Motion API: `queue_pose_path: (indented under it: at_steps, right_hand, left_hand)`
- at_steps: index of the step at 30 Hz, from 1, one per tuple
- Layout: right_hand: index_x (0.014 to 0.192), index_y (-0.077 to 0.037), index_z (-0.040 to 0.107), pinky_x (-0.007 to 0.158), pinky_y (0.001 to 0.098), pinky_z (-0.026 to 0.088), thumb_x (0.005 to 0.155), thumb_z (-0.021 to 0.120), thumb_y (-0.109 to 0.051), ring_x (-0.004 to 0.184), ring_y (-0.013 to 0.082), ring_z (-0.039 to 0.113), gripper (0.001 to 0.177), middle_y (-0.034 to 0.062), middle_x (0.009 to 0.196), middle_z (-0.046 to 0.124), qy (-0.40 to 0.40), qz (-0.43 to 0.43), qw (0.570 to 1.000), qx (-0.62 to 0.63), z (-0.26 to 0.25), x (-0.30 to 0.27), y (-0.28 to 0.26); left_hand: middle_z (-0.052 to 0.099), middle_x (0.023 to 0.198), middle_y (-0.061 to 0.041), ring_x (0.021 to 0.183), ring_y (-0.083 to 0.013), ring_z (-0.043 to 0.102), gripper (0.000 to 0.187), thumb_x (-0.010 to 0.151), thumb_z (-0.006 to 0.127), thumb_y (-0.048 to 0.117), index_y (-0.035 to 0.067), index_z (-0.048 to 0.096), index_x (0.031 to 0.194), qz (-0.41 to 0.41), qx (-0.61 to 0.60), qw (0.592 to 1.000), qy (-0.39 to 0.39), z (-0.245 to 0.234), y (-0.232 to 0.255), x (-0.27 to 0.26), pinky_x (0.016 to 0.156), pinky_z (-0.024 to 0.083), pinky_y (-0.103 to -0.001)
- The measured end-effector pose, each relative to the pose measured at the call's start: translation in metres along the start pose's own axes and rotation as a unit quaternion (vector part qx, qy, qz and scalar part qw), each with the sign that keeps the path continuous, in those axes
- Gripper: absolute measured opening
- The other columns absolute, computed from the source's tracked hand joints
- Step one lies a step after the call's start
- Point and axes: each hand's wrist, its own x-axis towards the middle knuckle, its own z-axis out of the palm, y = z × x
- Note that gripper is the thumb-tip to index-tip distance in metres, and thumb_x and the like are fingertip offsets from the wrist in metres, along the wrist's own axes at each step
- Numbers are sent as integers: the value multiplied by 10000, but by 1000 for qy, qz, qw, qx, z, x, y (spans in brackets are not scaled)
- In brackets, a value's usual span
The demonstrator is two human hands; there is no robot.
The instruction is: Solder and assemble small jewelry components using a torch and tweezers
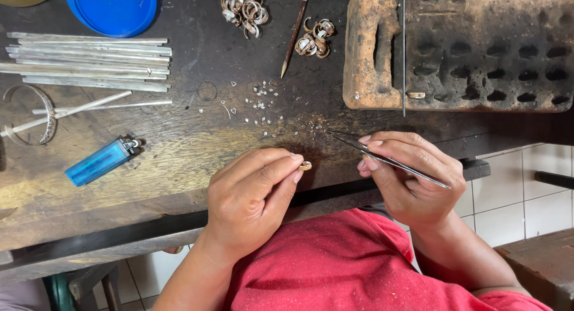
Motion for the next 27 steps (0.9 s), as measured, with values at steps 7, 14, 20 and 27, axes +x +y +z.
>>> queue_pose_path:
  at_steps: [7,14,20,27]
  right_hand:
    - [824,65,554,655,315,534,786,574,82,721,293,637,46,139,663,606,8,-9,1000,4,0,0,0]
    - [789,83,545,626,312,534,751,593,113,693,294,637,68,198,676,592,29,39,998,44,-2,-8,0]
    - [851,9,544,515,258,593,750,579,38,665,261,659,111,195,778,570,36,85,970,224,1,-15,1]
    - [825,16,550,540,262,571,741,595,17,657,260,652,95,203,738,582,29,76,973,216,5,-16,4]
  left_hand:
    - [624,843,-120,729,-230,632,86,802,609,-1,6,601,887,-8,-2,1000,0,0,0,-1,676,504,-301]
    - [624,842,-107,725,-216,627,78,814,600,6,9,593,891,-5,10,1000,6,1,1,0,664,498,-296]
    - [624,857,-110,739,-220,626,109,809,615,-4,17,588,912,-3,10,1000,12,3,-1,-2,689,498,-300]
    - [621,859,-99,741,-215,624,127,807,626,-7,22,584,923,-4,9,1000,15,3,-2,-4,678,497,-299]
